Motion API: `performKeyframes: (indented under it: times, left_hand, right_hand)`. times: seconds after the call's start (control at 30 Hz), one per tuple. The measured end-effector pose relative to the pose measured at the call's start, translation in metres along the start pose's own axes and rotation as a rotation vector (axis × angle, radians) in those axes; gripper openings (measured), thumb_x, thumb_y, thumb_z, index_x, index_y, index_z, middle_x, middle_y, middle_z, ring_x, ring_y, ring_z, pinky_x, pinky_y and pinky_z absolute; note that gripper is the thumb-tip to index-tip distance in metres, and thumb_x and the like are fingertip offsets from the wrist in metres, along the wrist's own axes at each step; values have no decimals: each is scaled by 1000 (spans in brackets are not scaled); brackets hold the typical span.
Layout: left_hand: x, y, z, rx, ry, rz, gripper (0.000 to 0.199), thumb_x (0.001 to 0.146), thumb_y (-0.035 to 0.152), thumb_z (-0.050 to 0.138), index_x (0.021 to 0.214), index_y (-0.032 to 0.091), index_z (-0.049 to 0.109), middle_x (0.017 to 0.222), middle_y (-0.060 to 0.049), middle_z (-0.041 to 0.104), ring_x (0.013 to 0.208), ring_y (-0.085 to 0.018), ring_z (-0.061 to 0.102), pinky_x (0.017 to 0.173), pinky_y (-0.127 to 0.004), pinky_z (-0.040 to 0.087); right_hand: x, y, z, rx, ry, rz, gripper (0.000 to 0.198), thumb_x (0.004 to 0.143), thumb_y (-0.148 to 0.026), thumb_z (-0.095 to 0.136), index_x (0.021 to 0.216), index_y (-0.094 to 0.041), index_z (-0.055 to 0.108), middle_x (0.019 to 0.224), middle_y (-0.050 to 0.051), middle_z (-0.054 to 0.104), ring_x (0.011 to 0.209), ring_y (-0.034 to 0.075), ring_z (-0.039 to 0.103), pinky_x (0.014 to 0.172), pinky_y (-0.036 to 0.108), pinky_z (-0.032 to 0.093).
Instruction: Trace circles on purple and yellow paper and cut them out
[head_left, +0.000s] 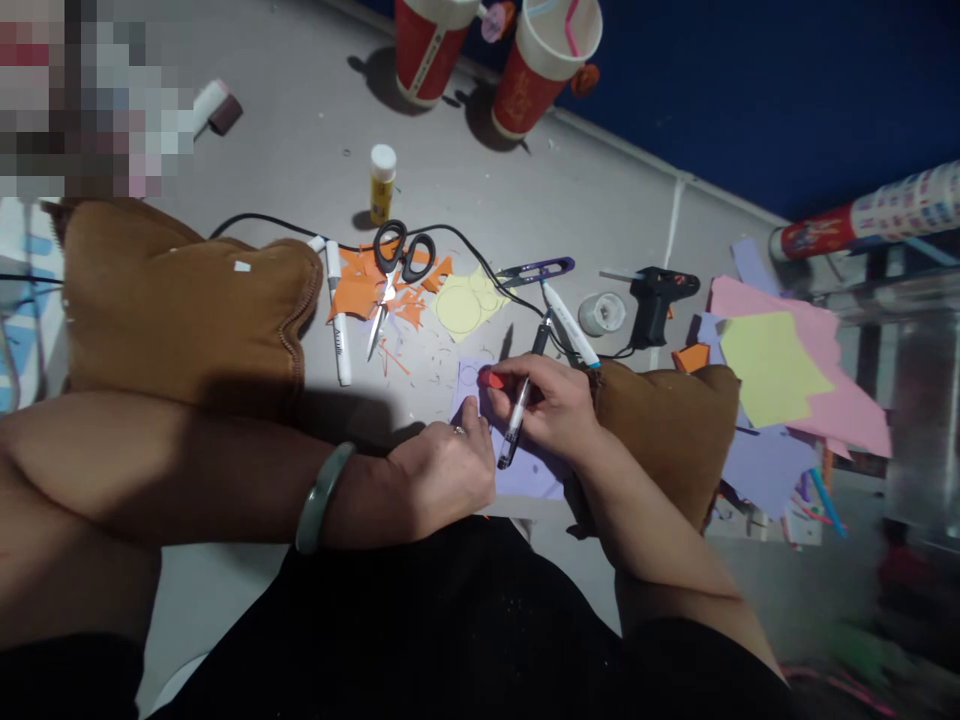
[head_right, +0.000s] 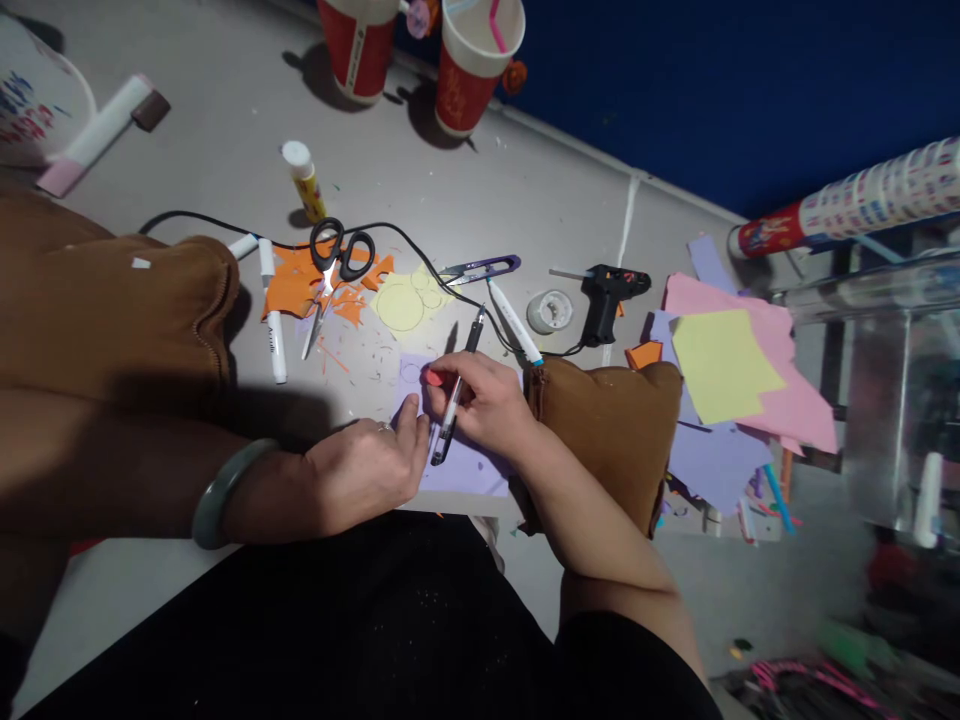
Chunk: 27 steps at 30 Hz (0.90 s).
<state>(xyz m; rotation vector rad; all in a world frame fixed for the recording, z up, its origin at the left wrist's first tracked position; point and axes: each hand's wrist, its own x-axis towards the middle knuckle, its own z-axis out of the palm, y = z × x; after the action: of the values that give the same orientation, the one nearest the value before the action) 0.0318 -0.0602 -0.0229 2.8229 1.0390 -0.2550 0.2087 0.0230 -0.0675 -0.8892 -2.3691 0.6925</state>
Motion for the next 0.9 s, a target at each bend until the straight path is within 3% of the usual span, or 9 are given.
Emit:
performKeyframes:
  times: [0.9]
  left_hand:
    - [-2,5,10,35,73,-27,42,92,7,54,130,-4,68,121,-42,64,53,-20,72,44,-24,47]
  right_hand:
    - [-2,3,-4,40,-42,67,7,88,-23,70,95,-21,69,80,2,77,64,12,68,61,26,55]
